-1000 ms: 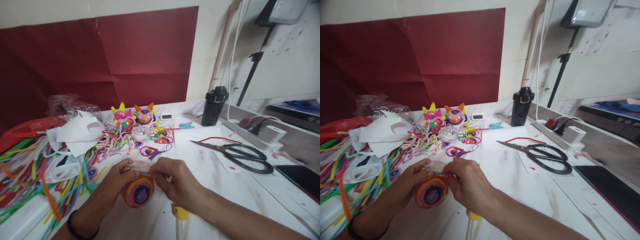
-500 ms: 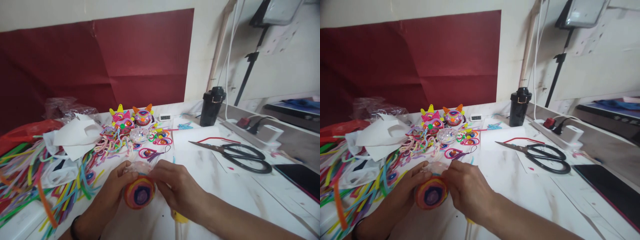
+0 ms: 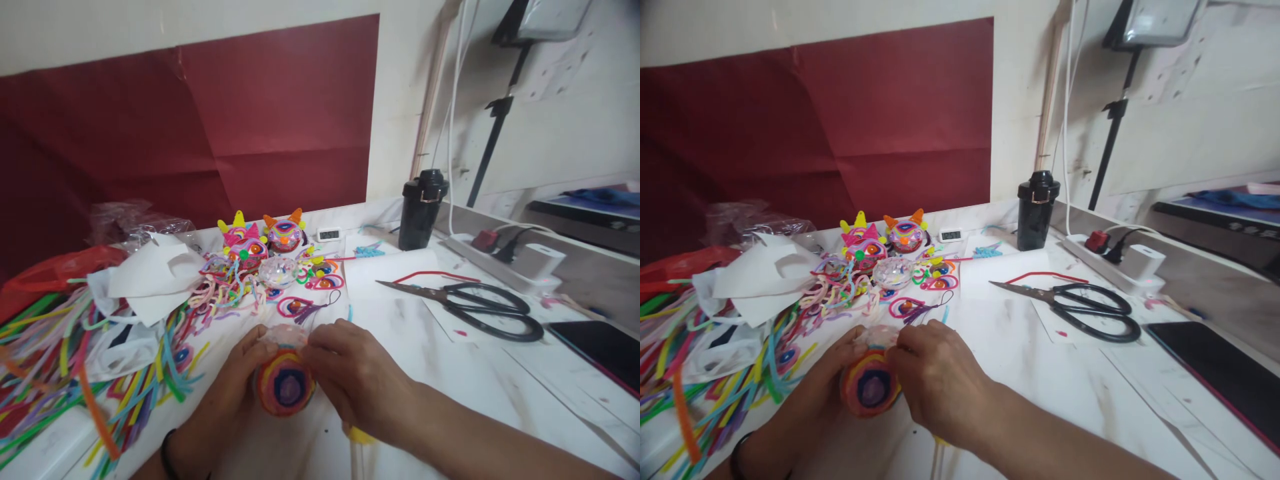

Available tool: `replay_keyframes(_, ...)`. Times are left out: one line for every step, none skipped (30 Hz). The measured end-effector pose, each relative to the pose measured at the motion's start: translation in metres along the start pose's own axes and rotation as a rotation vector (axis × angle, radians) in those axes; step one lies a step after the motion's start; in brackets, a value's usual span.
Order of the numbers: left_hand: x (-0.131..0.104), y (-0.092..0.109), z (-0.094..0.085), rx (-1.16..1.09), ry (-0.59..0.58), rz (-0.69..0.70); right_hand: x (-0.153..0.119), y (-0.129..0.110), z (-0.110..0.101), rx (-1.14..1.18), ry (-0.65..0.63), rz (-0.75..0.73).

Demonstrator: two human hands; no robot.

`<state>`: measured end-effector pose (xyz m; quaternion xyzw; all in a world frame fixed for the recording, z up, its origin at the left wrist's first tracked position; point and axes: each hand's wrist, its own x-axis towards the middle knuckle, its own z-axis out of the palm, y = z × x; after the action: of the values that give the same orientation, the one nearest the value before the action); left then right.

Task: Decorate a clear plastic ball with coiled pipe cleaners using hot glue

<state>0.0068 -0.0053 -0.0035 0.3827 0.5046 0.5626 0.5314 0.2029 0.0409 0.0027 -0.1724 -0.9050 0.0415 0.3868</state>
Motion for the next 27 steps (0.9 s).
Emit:
replay_keyframes(0.001,0.002,-0.001,0.016,-0.044,0.000,0.000,0.000,-0.001,-0.002,-0.002,-0.004)
replay_keyframes(0.002,0.004,-0.003,0.032,-0.094,-0.002,0.001,0.000,-0.001,-0.003,-0.003,-0.008)
replay_keyframes(0.003,0.006,-0.004,0.049,-0.147,-0.003,0.001,0.000,-0.002,-0.003,-0.003,-0.012)
replay_keyframes(0.004,0.009,-0.005,0.065,-0.192,-0.009,0.001,0.000,-0.002,-0.004,0.000,-0.015)
replay_keyframes(0.004,0.013,-0.007,0.083,-0.229,-0.018,0.001,-0.002,-0.002,-0.005,0.004,-0.018)
replay_keyframes(0.004,0.017,-0.008,0.101,-0.253,-0.031,0.001,-0.003,-0.002,-0.006,0.010,-0.022)
replay_keyframes(0.004,0.020,-0.009,0.114,-0.262,-0.041,0.000,-0.005,-0.002,-0.007,0.015,-0.026)
replay_keyframes(0.003,0.024,-0.010,0.129,-0.262,-0.051,0.000,-0.007,-0.001,-0.010,0.020,-0.031)
replay_keyframes(0.003,0.027,-0.010,0.141,-0.254,-0.057,-0.001,-0.009,0.000,-0.013,0.026,-0.040)
replay_keyframes(0.002,0.030,-0.011,0.146,-0.242,-0.055,-0.001,-0.010,0.001,-0.017,0.034,-0.049)
replay_keyframes(0.001,0.031,-0.011,0.141,-0.226,-0.053,-0.002,-0.011,0.003,-0.021,0.045,-0.057)
replay_keyframes(0.000,0.032,-0.011,0.126,-0.206,-0.053,-0.002,-0.012,0.004,-0.024,0.058,-0.066)
replay_keyframes(0.000,0.032,-0.011,0.106,-0.189,-0.055,-0.003,-0.012,0.006,-0.024,0.070,-0.073)
replay_keyframes(-0.001,0.031,-0.011,0.085,-0.175,-0.059,-0.003,-0.012,0.007,-0.019,0.081,-0.078)
replay_keyframes(-0.001,0.029,-0.010,0.066,-0.164,-0.060,-0.003,-0.011,0.008,-0.011,0.090,-0.079)
replay_keyframes(-0.001,0.027,-0.010,0.049,-0.156,-0.058,-0.003,-0.010,0.009,0.002,0.096,-0.077)
replay_keyframes(0.000,0.024,-0.009,0.036,-0.148,-0.052,-0.003,-0.010,0.009,0.020,0.101,-0.070)
replay_keyframes(0.000,0.022,-0.009,0.025,-0.140,-0.043,-0.003,-0.009,0.009,0.044,0.103,-0.058)
replay_keyframes(0.001,0.019,-0.008,0.013,-0.130,-0.034,-0.003,-0.008,0.008,0.073,0.102,-0.041)
replay_keyframes(0.001,0.017,-0.008,-0.001,-0.118,-0.024,-0.002,-0.008,0.007,0.107,0.099,-0.020)
replay_keyframes(0.001,0.015,-0.007,-0.016,-0.104,-0.016,-0.002,-0.008,0.006,0.145,0.095,0.005)
replay_keyframes(0.001,0.014,-0.007,-0.030,-0.091,-0.009,-0.001,-0.007,0.005,0.184,0.091,0.032)
replay_keyframes(0.001,0.013,-0.006,-0.045,-0.078,-0.001,0.000,-0.007,0.004,0.225,0.086,0.060)
replay_keyframes(0.001,0.012,-0.005,-0.061,-0.063,0.007,0.002,-0.008,0.002,0.265,0.082,0.088)
replay_keyframes(0.001,0.011,-0.005,-0.078,-0.052,0.015,0.003,-0.008,0.001,0.303,0.078,0.117)
replay_keyframes(0.001,0.011,-0.004,-0.093,-0.044,0.021,0.005,-0.008,-0.001,0.337,0.073,0.148)
replay_keyframes(0.001,0.010,-0.004,-0.107,-0.040,0.026,0.008,-0.009,-0.002,0.369,0.066,0.181)
